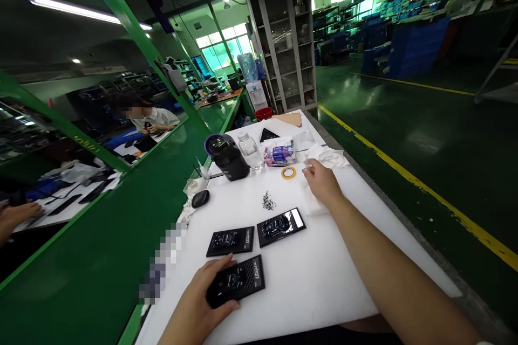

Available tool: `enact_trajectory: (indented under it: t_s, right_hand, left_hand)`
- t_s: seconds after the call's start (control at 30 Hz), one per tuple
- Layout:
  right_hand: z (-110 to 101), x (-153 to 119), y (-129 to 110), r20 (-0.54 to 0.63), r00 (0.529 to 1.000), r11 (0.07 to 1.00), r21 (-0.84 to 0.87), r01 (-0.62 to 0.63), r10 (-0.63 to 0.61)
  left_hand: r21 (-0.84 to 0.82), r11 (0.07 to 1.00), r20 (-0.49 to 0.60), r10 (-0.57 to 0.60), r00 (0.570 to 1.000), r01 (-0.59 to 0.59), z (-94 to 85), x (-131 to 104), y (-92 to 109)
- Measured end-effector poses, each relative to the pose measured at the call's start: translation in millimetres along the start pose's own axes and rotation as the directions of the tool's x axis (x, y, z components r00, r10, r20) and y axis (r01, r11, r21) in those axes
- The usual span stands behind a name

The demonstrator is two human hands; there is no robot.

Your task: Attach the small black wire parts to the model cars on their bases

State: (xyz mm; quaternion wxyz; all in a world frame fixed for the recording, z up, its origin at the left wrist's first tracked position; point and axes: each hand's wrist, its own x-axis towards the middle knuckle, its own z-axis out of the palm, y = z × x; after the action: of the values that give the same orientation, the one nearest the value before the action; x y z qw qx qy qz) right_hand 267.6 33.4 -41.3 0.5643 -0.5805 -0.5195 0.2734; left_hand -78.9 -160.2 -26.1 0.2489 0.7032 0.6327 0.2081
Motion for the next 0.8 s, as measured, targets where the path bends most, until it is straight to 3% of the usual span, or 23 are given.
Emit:
enact_trajectory:
  t_s: [0.1,0.2,0.27,0.4,0.53,0.63,0.67,0.7,0.77,0.8]
  right_hand:
    - [-2,-2,0,-0.057,0.998,1.0,0.019,0.008,-0.007]
    - [-4,-4,0,-0.092,0.996,0.998,0.06,0.014,-0.009]
    - [-6,-6,1,-0.058,0.998,0.996,0.092,0.003,0.003]
    - [-9,-10,-11,-0.065,0.998,0.962,0.272,0.027,-0.01]
    - [-14,-17,-60,-0.086,0.994,0.844,0.527,0.098,-0.062]
    - [-4,-21,-110,0.15,0.977,0.759,0.651,0.015,-0.148]
    - [3,-21,-123,0.349,0.906,0.661,0.743,-0.11,-0.242]
    - [11,-21,-133,0.492,0.793,0.587,0.779,-0.218,-0.359]
    - [29,-19,-143,0.623,0.546,0.495,0.78,-0.382,-0.56]
    - [37,-19,-143,0.636,0.468,0.472,0.771,-0.429,-0.614]
  left_hand:
    - [-0.201,0.98,-0.082,-0.011,0.997,-0.006,-8.1,4,11]
    - [-0.339,0.932,-0.156,0.076,0.985,-0.126,-19.5,24,39]
    - [-0.312,0.928,-0.191,0.152,0.97,-0.206,-25.1,48,64]
    - [-0.04,0.941,-0.201,0.322,0.925,-0.336,-20.3,99,98]
    - [0.097,0.891,-0.261,0.453,0.852,-0.444,5.0,127,92]
    - [0.076,0.882,-0.273,0.468,0.841,-0.466,21.2,127,77]
    - [0.055,0.878,-0.284,0.47,0.836,-0.475,23.8,125,74]
    - [0.029,0.875,-0.303,0.468,0.83,-0.483,24.9,123,71]
    - [-0.022,0.873,-0.354,0.45,0.82,-0.488,23.7,119,69]
    - [-0.04,0.873,-0.38,0.437,0.815,-0.487,22.2,118,70]
